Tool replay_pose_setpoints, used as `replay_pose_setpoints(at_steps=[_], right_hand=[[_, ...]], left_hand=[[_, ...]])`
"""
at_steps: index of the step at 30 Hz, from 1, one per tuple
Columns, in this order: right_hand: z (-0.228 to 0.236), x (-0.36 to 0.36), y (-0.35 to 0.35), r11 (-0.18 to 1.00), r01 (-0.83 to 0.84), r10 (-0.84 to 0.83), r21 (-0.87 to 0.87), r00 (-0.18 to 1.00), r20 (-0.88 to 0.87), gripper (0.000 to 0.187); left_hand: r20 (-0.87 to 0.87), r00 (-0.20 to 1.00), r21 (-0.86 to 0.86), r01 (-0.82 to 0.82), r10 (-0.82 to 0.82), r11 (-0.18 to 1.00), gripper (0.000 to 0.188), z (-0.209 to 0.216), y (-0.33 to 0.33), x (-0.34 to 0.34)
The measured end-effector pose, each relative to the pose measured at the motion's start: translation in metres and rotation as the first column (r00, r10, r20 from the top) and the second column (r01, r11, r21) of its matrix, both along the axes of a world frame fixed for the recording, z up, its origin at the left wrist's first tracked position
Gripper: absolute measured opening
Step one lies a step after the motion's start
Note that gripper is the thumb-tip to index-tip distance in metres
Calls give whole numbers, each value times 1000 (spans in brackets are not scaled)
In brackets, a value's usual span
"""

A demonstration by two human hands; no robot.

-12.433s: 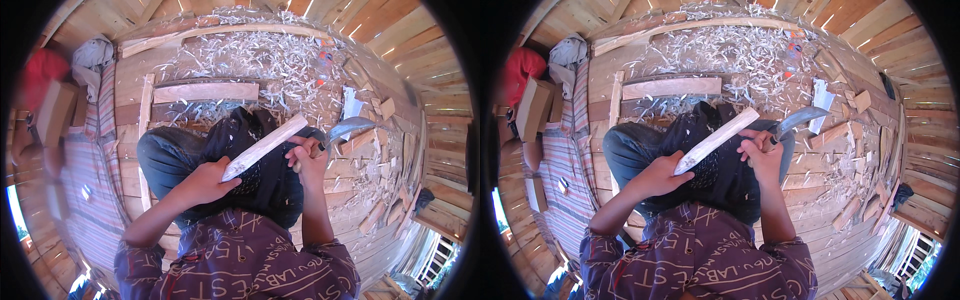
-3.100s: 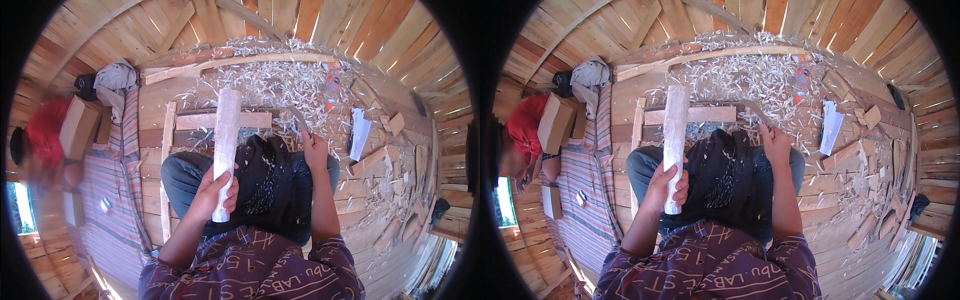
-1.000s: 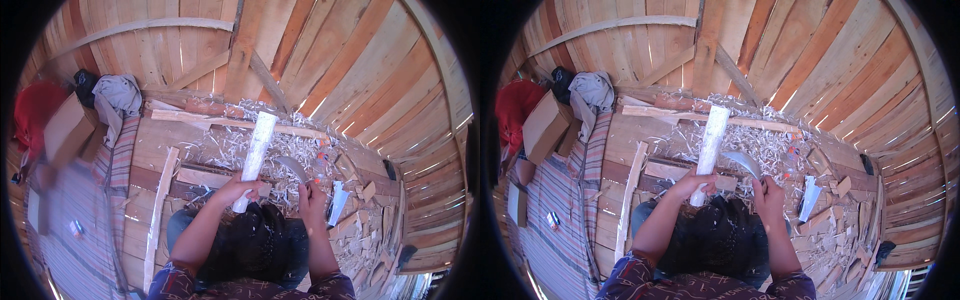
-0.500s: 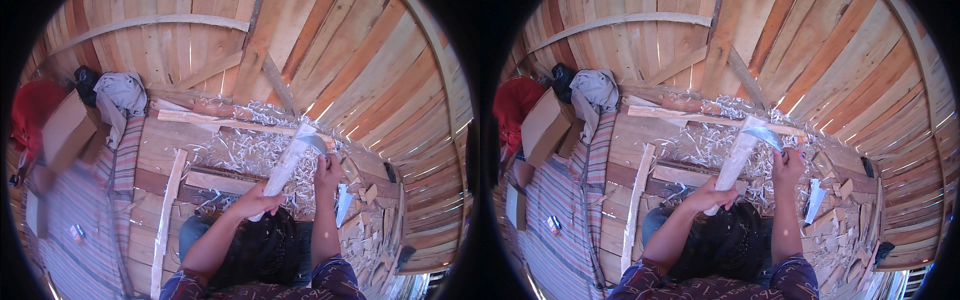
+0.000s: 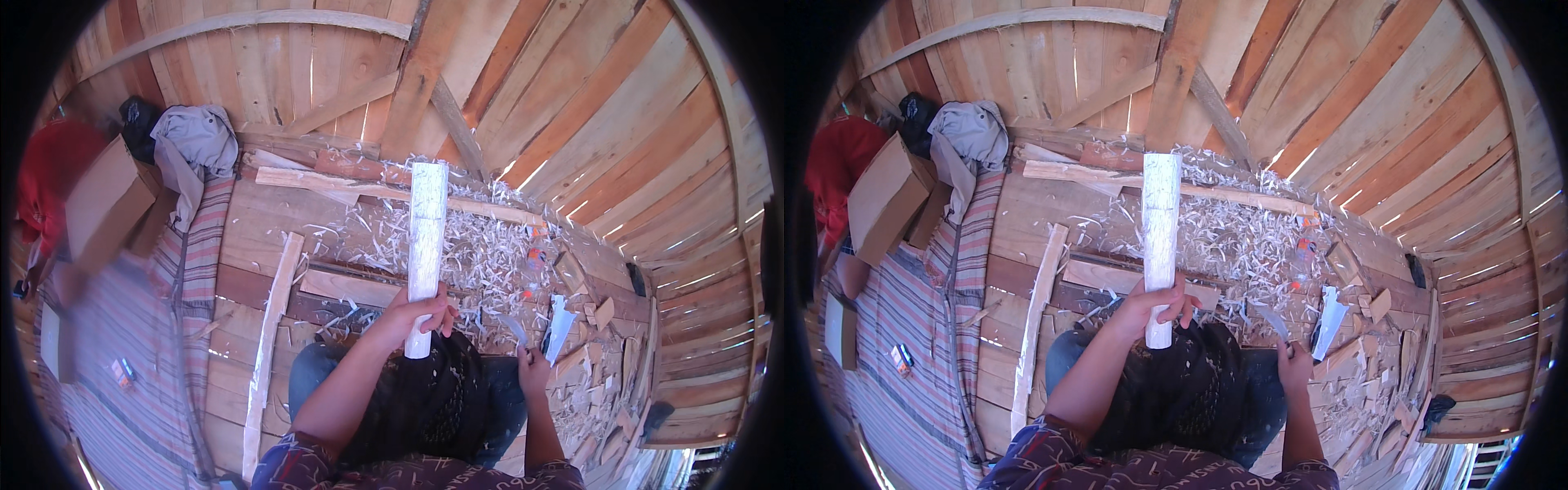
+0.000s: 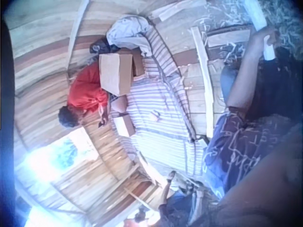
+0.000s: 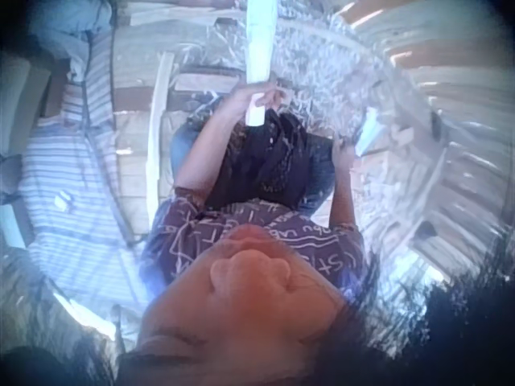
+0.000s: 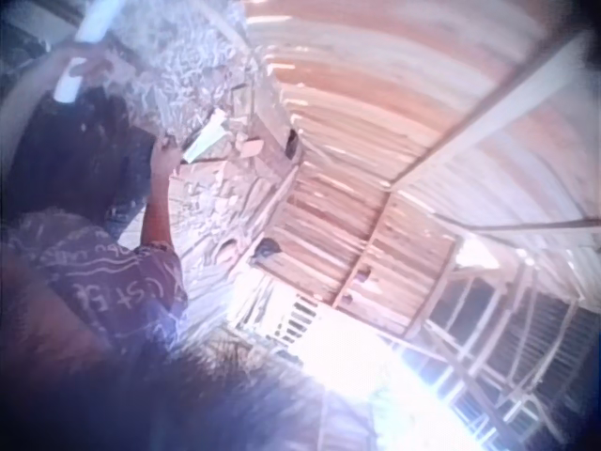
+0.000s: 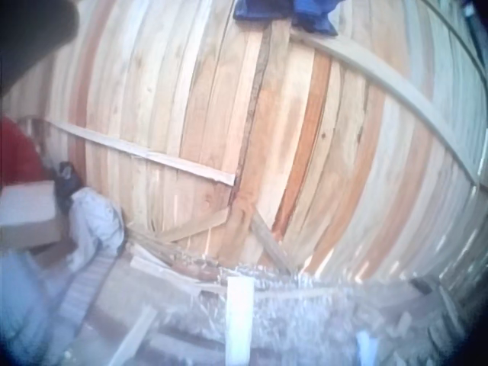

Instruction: The person carves a piece of light-colored wood using a curved knife while sitting on the floor. Wood shavings accumulate on the wooden surface and the person's lap as they whittle the object.

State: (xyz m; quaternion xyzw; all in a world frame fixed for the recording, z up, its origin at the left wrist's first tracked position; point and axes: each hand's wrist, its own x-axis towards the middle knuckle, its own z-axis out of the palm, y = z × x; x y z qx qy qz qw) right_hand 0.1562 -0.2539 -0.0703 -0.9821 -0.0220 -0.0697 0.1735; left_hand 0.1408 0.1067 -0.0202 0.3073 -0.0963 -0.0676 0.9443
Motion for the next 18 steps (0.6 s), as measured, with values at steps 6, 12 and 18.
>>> replay_pose_setpoints(at_steps=[6,12,18], right_hand=[[-12,-15,28,989,-125,126,-82,992,13,31],[-11,-12,28,991,-92,94,97,995,-19,30],[85,12,119,884,-265,247,386,964,97,29]], left_hand=[[-68,994,234,-67,85,970,18,-7,-5,4],[-172,984,2,55,-54,998,11,-10,-6,6],[-282,947,-44,148,-154,988,15,-6,-10,1]])
